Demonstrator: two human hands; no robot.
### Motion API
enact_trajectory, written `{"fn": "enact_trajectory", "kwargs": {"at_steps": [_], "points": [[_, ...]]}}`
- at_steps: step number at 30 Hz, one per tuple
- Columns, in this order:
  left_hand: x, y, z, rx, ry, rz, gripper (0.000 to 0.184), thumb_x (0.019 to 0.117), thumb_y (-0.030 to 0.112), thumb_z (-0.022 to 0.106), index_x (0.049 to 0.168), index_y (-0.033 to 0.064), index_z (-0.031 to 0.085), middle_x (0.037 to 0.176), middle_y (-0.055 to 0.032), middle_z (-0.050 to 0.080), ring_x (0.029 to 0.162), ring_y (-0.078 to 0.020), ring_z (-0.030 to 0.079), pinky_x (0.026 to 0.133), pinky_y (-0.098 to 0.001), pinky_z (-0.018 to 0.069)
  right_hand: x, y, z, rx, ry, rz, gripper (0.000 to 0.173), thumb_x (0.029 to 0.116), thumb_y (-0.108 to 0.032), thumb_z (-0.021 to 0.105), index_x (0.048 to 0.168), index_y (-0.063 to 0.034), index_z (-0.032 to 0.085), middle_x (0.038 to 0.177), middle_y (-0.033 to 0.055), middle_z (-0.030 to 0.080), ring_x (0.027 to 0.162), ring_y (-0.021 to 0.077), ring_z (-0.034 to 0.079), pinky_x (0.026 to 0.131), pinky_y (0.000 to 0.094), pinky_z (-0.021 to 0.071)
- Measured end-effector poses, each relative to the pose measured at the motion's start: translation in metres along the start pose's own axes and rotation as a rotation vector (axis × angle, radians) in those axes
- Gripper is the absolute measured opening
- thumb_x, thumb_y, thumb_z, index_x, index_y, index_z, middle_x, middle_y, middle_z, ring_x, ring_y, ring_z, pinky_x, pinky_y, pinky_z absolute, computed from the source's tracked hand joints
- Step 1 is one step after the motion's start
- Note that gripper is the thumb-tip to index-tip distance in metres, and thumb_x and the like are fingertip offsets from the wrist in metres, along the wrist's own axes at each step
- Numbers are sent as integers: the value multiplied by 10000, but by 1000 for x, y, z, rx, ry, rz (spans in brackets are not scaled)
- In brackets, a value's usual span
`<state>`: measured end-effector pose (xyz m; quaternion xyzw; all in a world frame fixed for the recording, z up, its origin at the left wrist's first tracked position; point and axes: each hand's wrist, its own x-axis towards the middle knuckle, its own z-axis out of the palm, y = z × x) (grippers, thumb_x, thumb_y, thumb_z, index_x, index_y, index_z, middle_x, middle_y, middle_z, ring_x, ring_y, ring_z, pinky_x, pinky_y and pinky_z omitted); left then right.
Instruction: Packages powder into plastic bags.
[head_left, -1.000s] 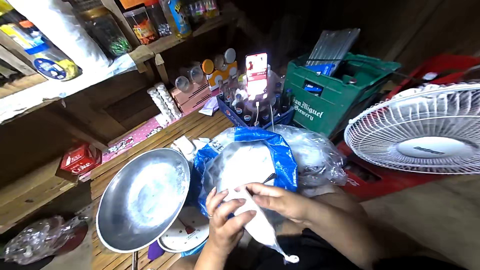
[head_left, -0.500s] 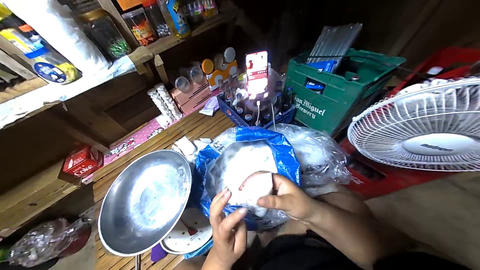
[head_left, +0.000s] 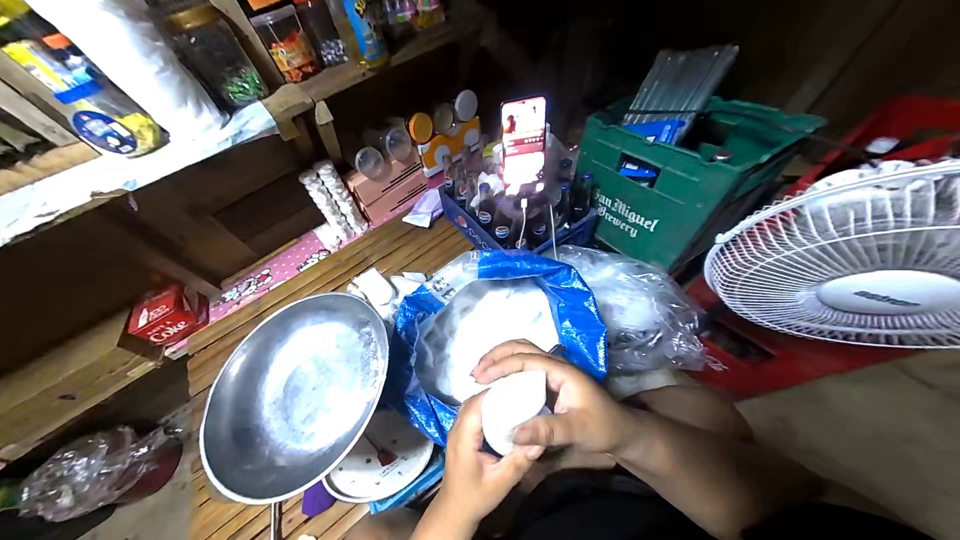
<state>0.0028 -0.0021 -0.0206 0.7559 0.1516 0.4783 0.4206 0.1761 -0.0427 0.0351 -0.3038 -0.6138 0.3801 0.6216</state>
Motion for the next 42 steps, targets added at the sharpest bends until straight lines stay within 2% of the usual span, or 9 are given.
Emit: {"fn": "enact_trajectory", "kwargs": {"at_steps": [3,5,11,16,19,27,33,38,42], "points": [[0,-1,0,26,-15,-12,505,926,450,742,1264,89,639,1131,18,724,1065,-35,674,968,-276,566,1,4,-6,-53,26,-84,335,935,-371,747,1107,-83,751,1181,32,710,1260,151,578,1105,345,462],[0,-2,1,52,-15,-9,527,925,452,743,1262,62,636,1120,-3,725,1063,-44,675,966,-276,565,1,5,-8,-68,48,-107,283,943,-343,745,1086,-100,762,1155,23,720,1244,153,588,1095,346,470],[1,-3,2,37,-6,-19,524,929,458,736,1255,59,637,1130,2,719,1062,-32,671,954,-259,568,-3,2,-9,91,22,70,393,926,-332,757,1180,-34,730,1244,51,668,1219,123,593,1037,293,512],[1,-3,2,20,-6,-19,532,930,455,733,1249,41,634,1123,-3,720,1049,-36,680,937,-261,581,-3,5,-12,74,34,23,301,973,-300,707,1139,-55,760,1213,43,700,1217,127,606,1056,308,503],[1,-2,2,-23,-13,-41,524,940,450,724,1256,43,632,1135,9,720,1046,-31,684,924,-258,591,-3,2,-10,142,57,94,303,1016,-285,636,1154,-41,751,1229,45,692,1192,118,619,1034,303,518],[2,0,1,-42,-14,-57,536,939,467,716,1246,36,634,1112,14,724,1018,-21,690,900,-240,595,-1,3,-11,100,122,105,323,1064,-251,542,1097,-22,766,1168,51,722,1170,117,636,1053,310,503],[5,4,-1,-156,-37,-99,498,966,433,692,1243,27,615,1029,43,736,889,5,699,785,-203,605,2,-3,-11,145,221,198,400,1100,-293,436,1098,-54,757,1139,11,726,1122,91,648,1030,310,515],[5,5,-2,-169,-27,-136,509,964,443,689,1224,12,613,1001,28,742,878,-15,709,782,-219,610,5,-1,-17,195,211,197,382,1068,-351,518,1253,-67,695,1157,29,707,1134,124,635,1048,320,491],[5,5,-1,-168,-18,-135,512,953,425,707,1230,3,620,1017,23,744,898,-21,712,801,-231,615,6,-4,-19,210,114,250,506,957,-350,707,1334,-28,610,1206,47,675,1153,136,619,1033,308,498]]}}
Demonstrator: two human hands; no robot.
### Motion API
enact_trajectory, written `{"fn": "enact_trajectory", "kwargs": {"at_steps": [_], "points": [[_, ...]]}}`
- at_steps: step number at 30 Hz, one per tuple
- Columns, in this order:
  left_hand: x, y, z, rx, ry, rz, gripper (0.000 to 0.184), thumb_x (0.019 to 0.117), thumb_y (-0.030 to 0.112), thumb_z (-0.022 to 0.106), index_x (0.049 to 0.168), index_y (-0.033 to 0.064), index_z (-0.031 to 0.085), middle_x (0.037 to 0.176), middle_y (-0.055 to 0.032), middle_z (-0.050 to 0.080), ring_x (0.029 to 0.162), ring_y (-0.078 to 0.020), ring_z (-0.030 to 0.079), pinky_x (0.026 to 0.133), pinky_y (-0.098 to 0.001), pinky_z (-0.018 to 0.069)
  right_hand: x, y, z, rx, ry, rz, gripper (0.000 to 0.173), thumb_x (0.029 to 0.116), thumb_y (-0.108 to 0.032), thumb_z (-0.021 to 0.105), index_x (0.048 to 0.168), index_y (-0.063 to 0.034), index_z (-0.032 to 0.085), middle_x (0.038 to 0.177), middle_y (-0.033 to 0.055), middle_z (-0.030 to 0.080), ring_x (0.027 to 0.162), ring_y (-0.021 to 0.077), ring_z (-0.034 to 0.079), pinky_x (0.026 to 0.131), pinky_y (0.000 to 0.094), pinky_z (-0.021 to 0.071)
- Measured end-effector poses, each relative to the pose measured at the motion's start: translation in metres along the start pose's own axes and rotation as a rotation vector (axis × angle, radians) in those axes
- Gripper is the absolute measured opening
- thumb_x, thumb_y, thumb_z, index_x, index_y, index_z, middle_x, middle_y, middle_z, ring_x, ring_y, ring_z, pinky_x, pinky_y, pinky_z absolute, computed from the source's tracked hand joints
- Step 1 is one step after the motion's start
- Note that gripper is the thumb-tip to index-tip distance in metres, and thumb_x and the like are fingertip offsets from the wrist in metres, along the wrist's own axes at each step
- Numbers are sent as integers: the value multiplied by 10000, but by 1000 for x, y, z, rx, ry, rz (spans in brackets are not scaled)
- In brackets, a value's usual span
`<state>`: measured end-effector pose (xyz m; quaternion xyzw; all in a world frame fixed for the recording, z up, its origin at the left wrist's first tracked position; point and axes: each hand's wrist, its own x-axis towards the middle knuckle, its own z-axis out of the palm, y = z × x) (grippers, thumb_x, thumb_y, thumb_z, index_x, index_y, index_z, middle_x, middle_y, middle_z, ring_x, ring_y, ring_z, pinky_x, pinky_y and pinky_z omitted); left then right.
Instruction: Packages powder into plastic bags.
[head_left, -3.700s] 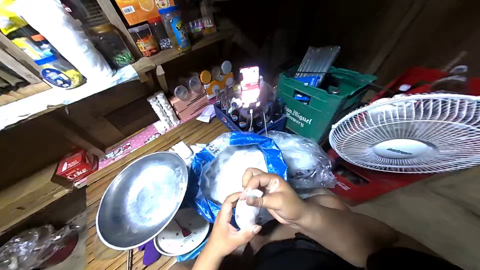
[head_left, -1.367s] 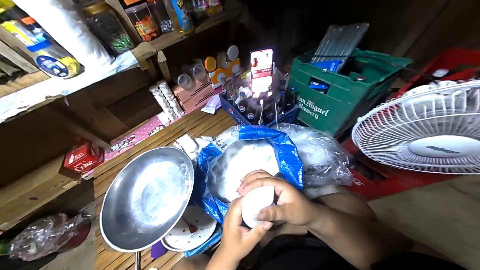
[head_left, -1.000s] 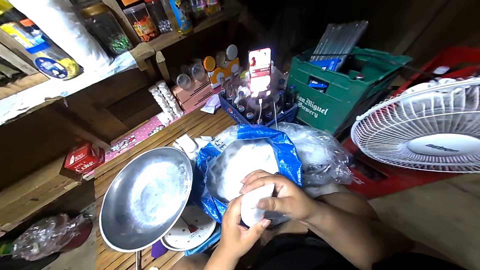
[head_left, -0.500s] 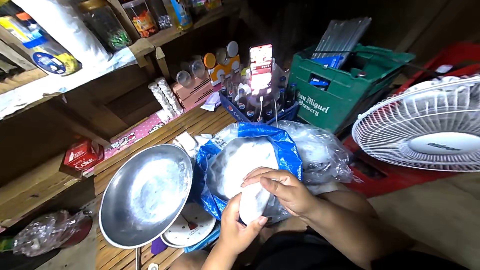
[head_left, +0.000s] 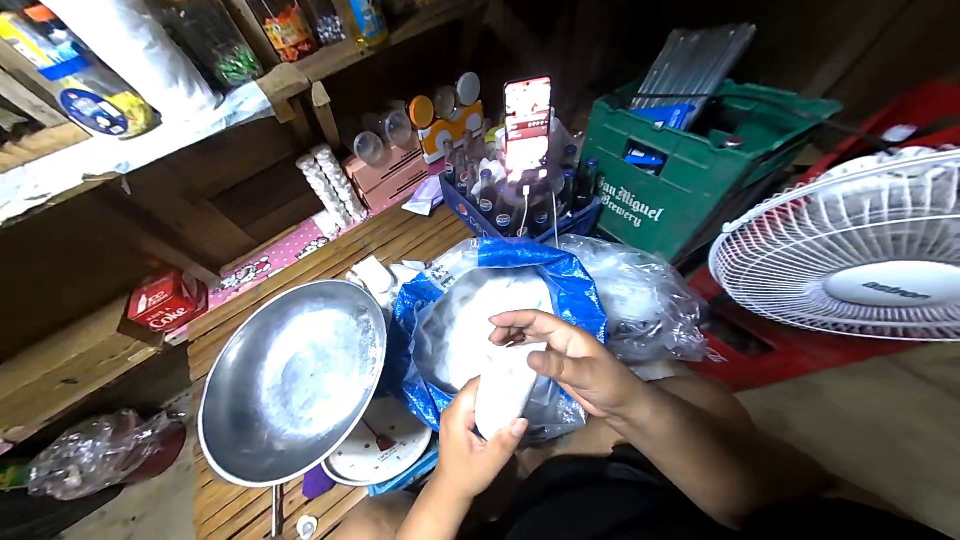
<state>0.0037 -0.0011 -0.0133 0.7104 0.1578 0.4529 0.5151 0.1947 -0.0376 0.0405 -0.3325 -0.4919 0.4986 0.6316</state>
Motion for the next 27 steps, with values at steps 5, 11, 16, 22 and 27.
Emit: {"fn": "enact_trajectory", "kwargs": {"at_steps": [5,11,16,22,27], "points": [[-2,-5,-2,173,-10,43,537,932,464,719,1187,-5,661,1041,-29,739,970,-49,697,890,-271,591,3,-13,-10,-256,-177,24,507,843,-328,828,1217,-18,685,1167,-2,694,1091,40,637,959,229,541],[-4,-8,-4,378,-52,86,581,928,542,680,1171,14,692,1032,-62,753,980,-108,706,937,-359,573,4,-12,-26,-470,-186,-88,311,832,-369,831,987,-101,796,981,-56,698,1030,13,596,916,197,491],[-1,-5,-4,349,-41,64,567,937,525,679,1169,7,691,1022,-55,754,971,-88,706,917,-335,582,1,-5,-21,-416,-32,-179,239,864,-338,813,935,-110,802,930,-57,705,995,32,621,890,212,518],[0,-4,-6,346,-41,51,532,942,492,678,1152,4,699,1002,-48,755,952,-80,707,903,-326,584,3,-6,-17,-320,85,-168,110,869,-224,804,875,-115,792,910,-50,698,932,43,647,838,215,554],[-2,-5,-7,417,-55,36,561,928,524,680,1158,13,707,1000,-52,763,949,-96,714,919,-357,580,5,-10,-19,-290,-55,-96,250,917,-303,755,1064,-102,736,1068,-34,706,1068,70,641,982,277,531]]}}
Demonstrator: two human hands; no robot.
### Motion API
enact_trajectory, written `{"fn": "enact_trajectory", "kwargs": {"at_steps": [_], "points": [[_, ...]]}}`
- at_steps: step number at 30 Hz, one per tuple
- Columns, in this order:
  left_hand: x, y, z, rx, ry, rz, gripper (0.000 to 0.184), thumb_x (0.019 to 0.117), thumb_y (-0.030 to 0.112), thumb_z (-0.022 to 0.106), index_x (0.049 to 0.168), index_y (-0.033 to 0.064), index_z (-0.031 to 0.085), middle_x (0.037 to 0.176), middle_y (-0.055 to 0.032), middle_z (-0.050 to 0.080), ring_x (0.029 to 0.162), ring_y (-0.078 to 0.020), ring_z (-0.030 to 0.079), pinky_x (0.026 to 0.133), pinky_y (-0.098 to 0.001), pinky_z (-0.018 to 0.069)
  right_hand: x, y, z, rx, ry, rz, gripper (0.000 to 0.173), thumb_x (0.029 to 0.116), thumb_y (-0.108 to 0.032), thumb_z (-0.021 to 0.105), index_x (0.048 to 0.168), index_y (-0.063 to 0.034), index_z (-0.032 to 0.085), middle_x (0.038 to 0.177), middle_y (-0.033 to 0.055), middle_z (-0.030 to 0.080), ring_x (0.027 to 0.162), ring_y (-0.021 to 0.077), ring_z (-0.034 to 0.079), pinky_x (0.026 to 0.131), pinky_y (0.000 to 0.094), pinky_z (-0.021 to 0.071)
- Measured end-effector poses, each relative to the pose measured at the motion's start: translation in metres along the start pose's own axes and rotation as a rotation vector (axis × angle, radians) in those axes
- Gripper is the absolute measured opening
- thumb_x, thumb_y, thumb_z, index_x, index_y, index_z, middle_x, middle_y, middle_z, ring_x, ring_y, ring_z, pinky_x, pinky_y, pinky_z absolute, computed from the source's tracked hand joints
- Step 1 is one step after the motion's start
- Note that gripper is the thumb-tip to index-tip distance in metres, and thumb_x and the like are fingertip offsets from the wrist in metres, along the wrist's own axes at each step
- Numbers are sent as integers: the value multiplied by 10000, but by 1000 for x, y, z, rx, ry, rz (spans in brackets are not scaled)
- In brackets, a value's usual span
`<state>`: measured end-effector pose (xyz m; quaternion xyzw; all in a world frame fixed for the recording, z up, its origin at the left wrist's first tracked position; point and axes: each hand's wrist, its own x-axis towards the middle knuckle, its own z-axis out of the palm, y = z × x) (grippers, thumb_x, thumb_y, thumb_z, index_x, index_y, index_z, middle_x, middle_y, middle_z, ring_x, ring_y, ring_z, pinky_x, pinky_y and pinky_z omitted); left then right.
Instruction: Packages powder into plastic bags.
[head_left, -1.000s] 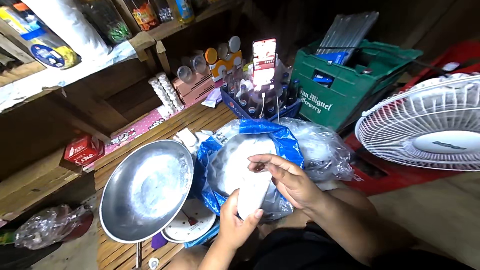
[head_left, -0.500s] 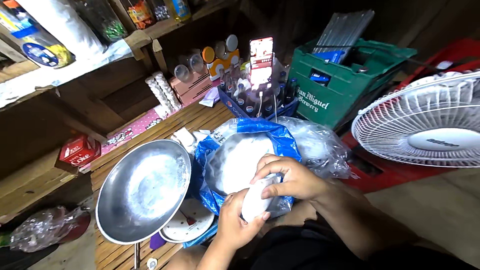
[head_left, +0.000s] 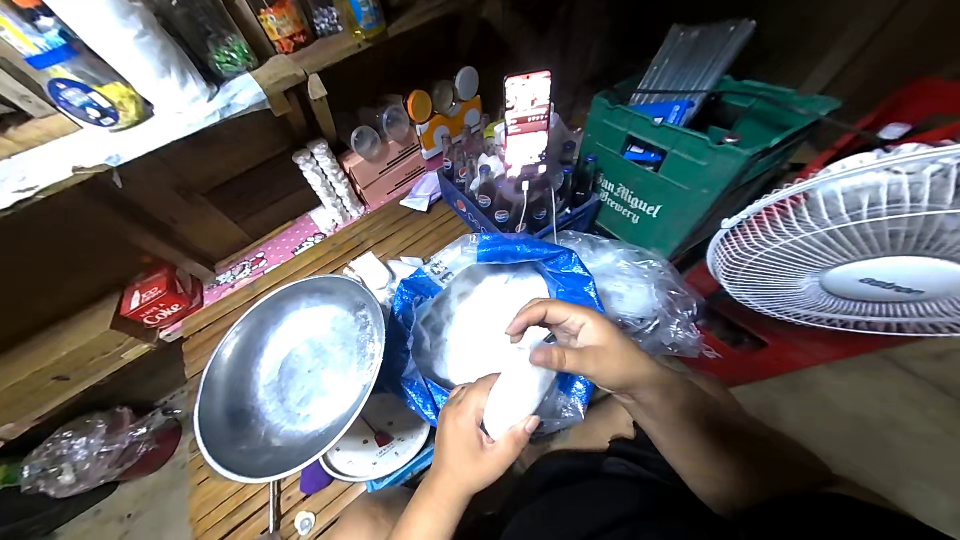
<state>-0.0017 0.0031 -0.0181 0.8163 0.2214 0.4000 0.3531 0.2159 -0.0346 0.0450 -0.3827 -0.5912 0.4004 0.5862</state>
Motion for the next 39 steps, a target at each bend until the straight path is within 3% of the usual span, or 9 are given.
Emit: {"fn": "enact_trajectory", "kwargs": {"at_steps": [2,6,8,11,15,21,24,30,39], "points": [[0,0,1,26,-9,6,553,923,529,682,1151,26,713,995,-46,764,941,-96,714,919,-360,576,0,1,0,-79,-56,0,249,909,-327,759,995,-93,753,1013,-54,702,1040,29,621,942,238,512],[0,-1,1,30,-24,6,549,937,523,664,1147,18,713,1000,-58,763,946,-105,715,917,-364,576,1,0,1,-100,184,-74,94,923,-201,732,877,-119,744,898,-53,682,916,41,650,847,238,565],[0,-1,1,1,-5,3,557,941,526,662,1150,12,710,1012,-59,761,975,-106,710,947,-361,565,2,-4,-3,-36,227,-50,115,972,-227,677,1010,-129,724,975,-36,680,944,64,645,882,257,558],[-1,-1,2,-119,56,-15,551,946,508,672,1168,4,690,1044,-53,751,1027,-101,690,985,-345,543,-1,0,-2,71,143,40,459,978,-474,641,1278,-126,649,1144,-15,683,1078,101,634,990,303,518],[2,7,0,-312,120,-40,564,955,507,668,1199,-2,647,1044,14,729,956,-7,685,868,-237,590,-12,10,19,348,-11,181,684,902,-516,725,1360,-32,573,1241,15,678,1146,89,635,1024,296,516],[-1,7,1,-425,107,4,537,950,513,681,1239,62,651,1072,33,729,942,-26,697,839,-243,602,-11,6,37,504,-60,170,538,920,-299,764,1324,20,608,1265,101,687,1154,163,660,1017,336,541],[-2,6,1,-396,112,15,544,945,524,684,1231,62,653,1081,23,723,963,-32,692,858,-253,600,-8,4,39,391,-37,103,352,968,-234,700,1222,10,688,1191,79,723,1094,138,685,978,320,563],[-1,6,2,-378,64,36,525,928,466,731,1249,60,641,1132,20,718,1055,-43,674,950,-278,573,-9,-2,34,136,-38,-63,263,971,-214,687,1123,-8,750,1170,71,738,1155,146,669,1031,337,541],[-2,9,5,-359,91,-2,530,886,398,789,1200,-4,647,1092,-17,731,1016,-41,687,925,-263,584,-9,-12,33,253,-121,121,381,964,-226,705,1262,10,669,1244,82,704,1129,134,671,984,312,559]]}}
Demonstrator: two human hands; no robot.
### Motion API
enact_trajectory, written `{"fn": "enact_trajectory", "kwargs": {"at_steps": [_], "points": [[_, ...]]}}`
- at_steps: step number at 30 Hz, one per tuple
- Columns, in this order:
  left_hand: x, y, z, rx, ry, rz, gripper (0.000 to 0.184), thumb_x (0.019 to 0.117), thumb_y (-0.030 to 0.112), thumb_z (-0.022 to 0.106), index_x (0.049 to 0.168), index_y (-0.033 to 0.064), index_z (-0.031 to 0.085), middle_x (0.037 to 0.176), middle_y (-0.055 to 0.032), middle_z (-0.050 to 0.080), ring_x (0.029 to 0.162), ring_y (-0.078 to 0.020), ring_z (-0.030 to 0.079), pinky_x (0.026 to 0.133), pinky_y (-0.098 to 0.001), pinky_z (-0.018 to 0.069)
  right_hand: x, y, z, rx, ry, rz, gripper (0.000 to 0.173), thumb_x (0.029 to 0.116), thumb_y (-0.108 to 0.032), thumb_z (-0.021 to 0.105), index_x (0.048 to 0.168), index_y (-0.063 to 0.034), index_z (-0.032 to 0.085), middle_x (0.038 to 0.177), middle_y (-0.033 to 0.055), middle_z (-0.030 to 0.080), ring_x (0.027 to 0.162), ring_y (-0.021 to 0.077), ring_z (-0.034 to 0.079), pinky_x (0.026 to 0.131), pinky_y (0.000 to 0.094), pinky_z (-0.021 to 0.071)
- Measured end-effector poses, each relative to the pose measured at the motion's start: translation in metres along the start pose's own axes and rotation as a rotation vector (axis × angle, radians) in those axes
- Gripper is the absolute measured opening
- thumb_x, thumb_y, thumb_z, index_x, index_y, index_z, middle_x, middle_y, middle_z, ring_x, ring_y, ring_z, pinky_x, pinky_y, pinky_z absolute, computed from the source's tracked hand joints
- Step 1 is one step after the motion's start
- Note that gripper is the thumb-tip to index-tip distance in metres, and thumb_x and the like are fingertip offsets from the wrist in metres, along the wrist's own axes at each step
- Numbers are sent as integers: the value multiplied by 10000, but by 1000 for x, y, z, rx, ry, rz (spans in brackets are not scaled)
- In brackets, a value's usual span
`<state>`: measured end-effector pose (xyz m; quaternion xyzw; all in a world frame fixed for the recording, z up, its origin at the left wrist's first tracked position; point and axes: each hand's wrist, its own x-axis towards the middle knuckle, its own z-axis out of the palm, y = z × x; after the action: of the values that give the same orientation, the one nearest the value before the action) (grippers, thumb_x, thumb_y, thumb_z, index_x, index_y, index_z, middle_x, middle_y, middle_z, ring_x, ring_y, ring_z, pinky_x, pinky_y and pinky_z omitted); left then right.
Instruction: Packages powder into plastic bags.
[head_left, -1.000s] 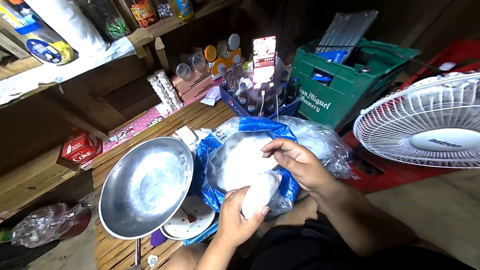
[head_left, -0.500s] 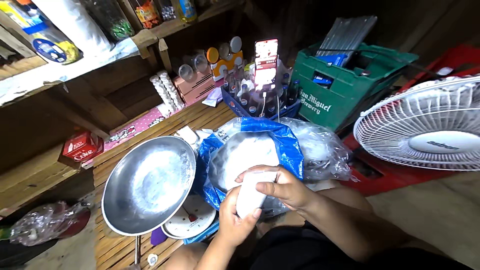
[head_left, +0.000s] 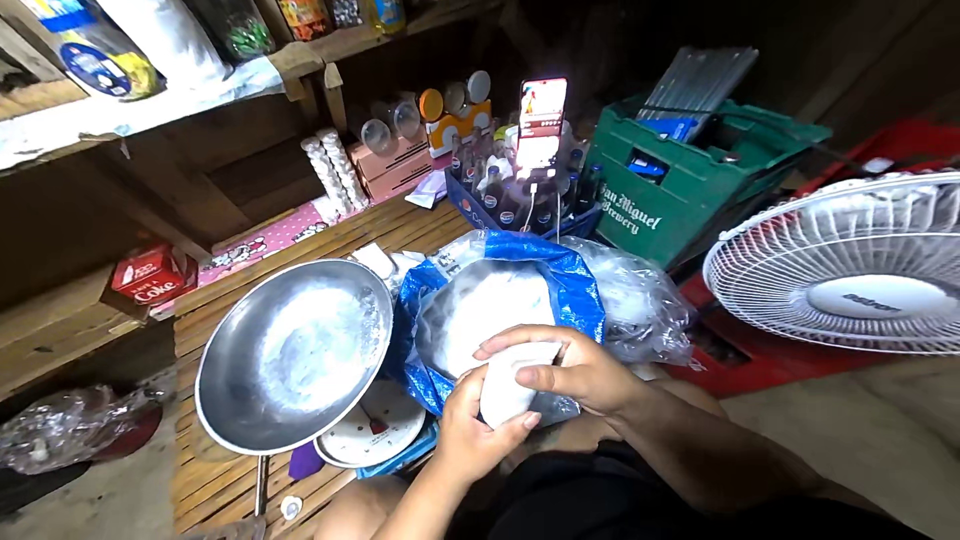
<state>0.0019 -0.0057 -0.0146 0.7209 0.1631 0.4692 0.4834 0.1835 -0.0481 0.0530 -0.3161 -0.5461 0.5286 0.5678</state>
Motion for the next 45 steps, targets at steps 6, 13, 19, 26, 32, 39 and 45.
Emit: {"fn": "enact_trajectory", "kwargs": {"at_steps": [6,13,19,26,32,39,45], "points": [[-1,-4,1,18,1,29,508,877,424,792,1177,34,666,1076,-13,741,1049,-60,680,989,-311,555,-1,14,-5,-41,-53,-65,429,922,-294,756,1216,14,701,1277,115,686,1225,192,630,1063,362,520],[-1,-6,1,87,3,85,502,864,438,799,1105,15,675,1048,-43,742,1061,-73,674,1036,-322,516,-2,11,-6,-146,-66,-149,383,940,-335,735,1180,-37,735,1232,90,724,1222,197,645,1125,413,475],[2,-4,-1,135,-60,63,573,858,430,807,1199,-5,658,1110,-52,742,1099,-72,665,1078,-336,483,-3,13,-7,-236,3,-216,297,952,-333,725,1118,-91,766,1129,55,766,1183,182,675,1195,479,390],[4,-2,0,175,-30,33,552,854,434,807,1169,0,675,1067,-50,751,1073,-77,676,1072,-342,485,-3,15,-6,-74,17,-107,379,916,-306,770,1181,-37,731,1185,104,737,1176,212,670,1065,393,525],[1,-6,0,229,-25,71,552,858,463,795,1146,3,691,1086,-69,754,1101,-107,677,1082,-352,478,-6,22,-4,19,-22,-76,407,856,-244,829,1186,-35,716,1228,109,708,1176,207,661,1031,376,543],[1,-6,2,260,-32,116,557,861,461,792,1157,3,678,1070,-63,755,1080,-75,677,1091,-330,461,-5,20,-5,-80,-10,-138,256,896,-249,779,1100,-96,765,1121,60,759,1178,189,667,1157,445,428],[3,-5,1,253,-57,116,575,865,443,797,1208,1,666,1117,-70,752,1119,-94,675,1105,-359,459,-6,19,-4,-116,-3,-187,238,906,-211,768,1108,-86,763,1105,69,766,1173,196,677,1174,458,413]]}}
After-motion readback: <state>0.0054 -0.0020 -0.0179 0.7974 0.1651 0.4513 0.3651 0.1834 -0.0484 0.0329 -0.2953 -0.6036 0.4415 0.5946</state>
